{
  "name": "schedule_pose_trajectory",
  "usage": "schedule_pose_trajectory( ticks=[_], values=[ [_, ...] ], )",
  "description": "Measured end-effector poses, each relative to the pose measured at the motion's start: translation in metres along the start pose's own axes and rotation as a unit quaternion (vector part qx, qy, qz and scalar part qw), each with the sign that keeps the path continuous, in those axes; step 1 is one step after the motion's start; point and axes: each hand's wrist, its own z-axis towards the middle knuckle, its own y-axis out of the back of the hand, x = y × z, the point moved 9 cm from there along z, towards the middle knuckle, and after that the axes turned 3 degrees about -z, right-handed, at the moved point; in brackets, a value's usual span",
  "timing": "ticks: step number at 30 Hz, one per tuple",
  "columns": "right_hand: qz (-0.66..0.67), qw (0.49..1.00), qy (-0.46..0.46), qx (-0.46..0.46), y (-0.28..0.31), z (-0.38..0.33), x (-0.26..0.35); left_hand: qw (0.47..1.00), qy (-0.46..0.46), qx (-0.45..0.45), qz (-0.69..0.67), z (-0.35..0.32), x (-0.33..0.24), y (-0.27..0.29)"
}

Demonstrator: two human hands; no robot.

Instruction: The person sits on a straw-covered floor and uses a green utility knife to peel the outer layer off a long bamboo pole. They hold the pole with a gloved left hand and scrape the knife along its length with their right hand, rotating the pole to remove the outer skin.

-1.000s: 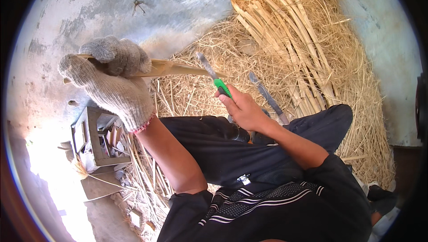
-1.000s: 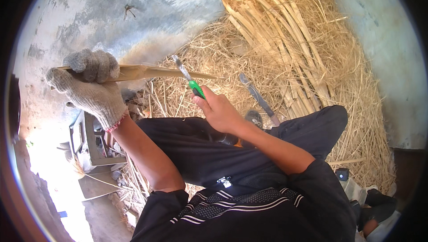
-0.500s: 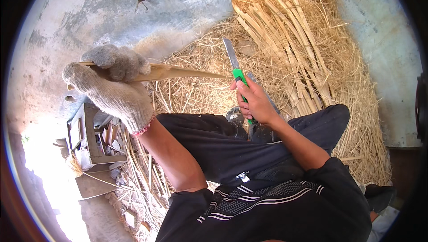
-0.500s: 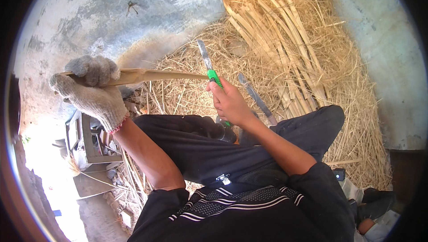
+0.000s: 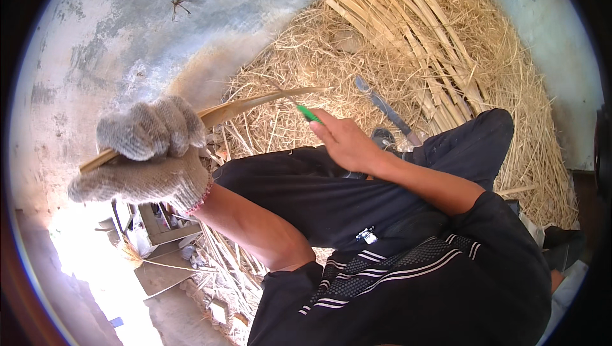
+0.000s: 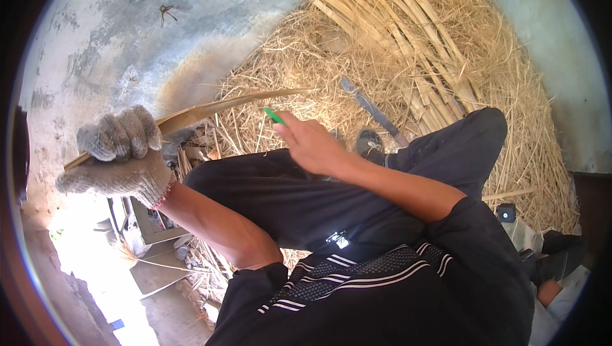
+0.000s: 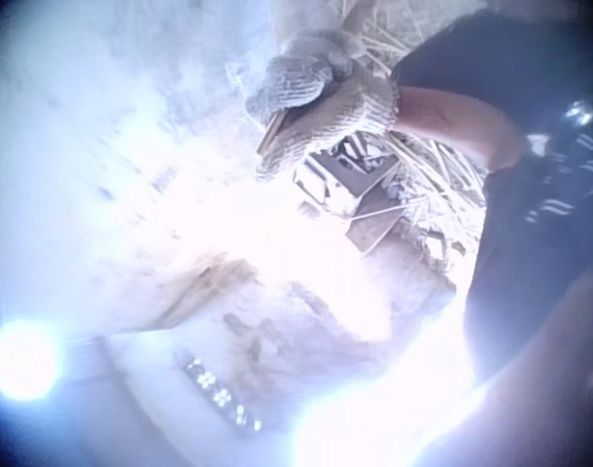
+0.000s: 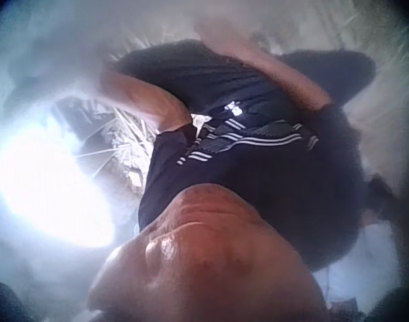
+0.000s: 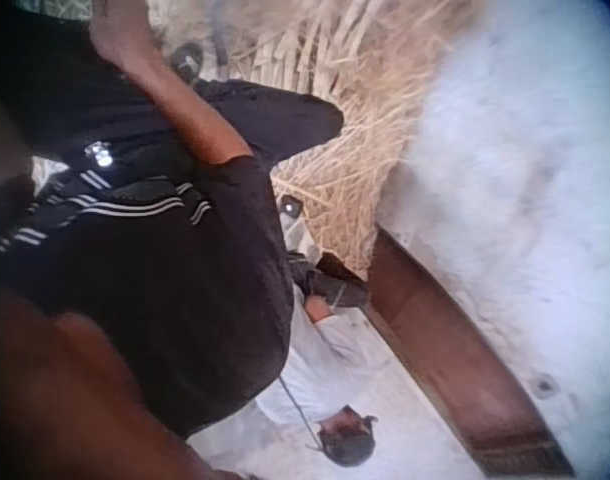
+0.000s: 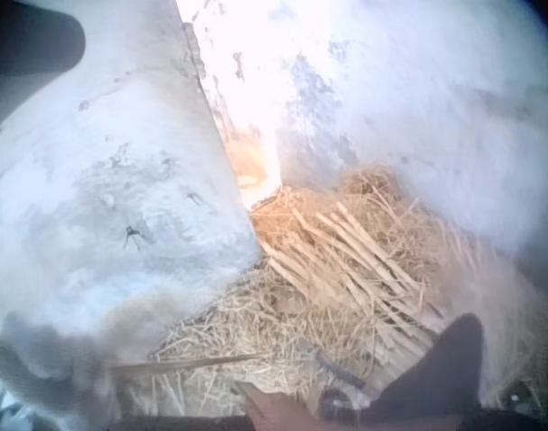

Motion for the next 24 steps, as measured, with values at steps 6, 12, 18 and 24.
schedule_pose_trajectory(
  ticks=[6, 12, 18, 24],
  values=[
    [-0.03, 0.998, 0.037, -0.036, -0.001, 0.0, 0.036, 0.986, 0.026, 0.156, -0.055, -0.004, 0.005, -0.02],
    [-0.046, 0.997, 0.048, -0.038, 0.008, -0.01, 0.063, 0.98, 0.026, 0.189, -0.051, -0.01, 0.006, -0.025],
    [-0.128, 0.989, -0.026, -0.063, 0.008, 0.006, 0.002, 0.976, 0.046, 0.205, -0.064, -0.005, 0.01, -0.04],
    [-0.066, 0.996, 0.019, -0.065, 0.01, -0.002, 0.031, 0.997, 0.003, 0.03, -0.067, -0.013, 0.013, -0.018]
  ],
)
